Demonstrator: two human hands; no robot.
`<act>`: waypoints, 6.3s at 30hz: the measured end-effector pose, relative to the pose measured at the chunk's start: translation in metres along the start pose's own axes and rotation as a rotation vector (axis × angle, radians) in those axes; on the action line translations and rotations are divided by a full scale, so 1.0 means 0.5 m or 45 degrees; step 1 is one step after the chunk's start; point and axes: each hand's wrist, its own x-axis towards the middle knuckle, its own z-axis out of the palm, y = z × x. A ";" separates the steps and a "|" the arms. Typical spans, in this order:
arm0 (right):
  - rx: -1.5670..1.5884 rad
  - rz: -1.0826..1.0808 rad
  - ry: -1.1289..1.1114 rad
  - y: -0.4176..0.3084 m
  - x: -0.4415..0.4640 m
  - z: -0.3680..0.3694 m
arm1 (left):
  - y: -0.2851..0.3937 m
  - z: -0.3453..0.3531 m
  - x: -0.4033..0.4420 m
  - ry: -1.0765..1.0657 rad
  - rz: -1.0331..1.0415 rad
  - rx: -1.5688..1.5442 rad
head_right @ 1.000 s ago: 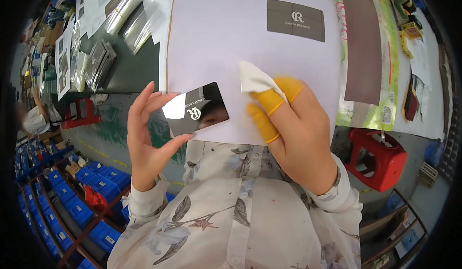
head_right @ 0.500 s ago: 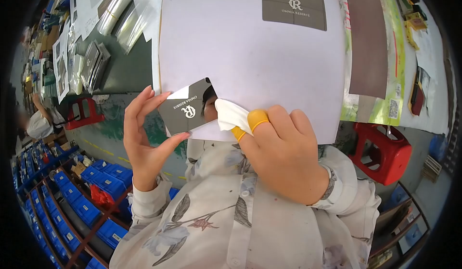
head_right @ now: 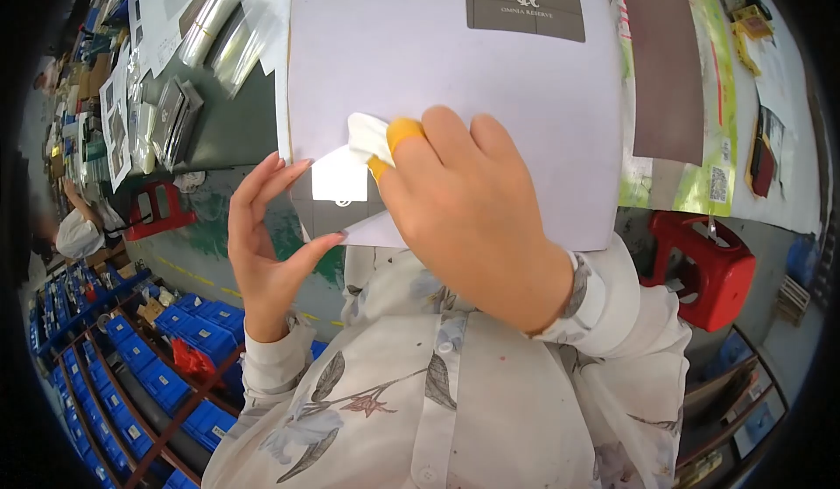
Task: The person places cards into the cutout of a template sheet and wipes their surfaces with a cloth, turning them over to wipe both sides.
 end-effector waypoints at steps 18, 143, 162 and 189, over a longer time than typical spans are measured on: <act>0.180 -0.130 -0.059 -0.021 -0.054 -0.040 | -0.002 0.007 -0.001 0.014 -0.031 -0.125; 0.665 0.069 -0.088 0.024 -0.035 -0.089 | 0.115 -0.060 0.093 -0.406 0.476 -0.210; 2.465 0.964 0.117 0.073 -0.074 -0.106 | -0.121 -0.042 0.274 0.514 0.258 0.662; 0.271 0.250 0.226 0.052 -0.038 -0.110 | 0.035 -0.057 0.210 0.390 -0.096 -0.365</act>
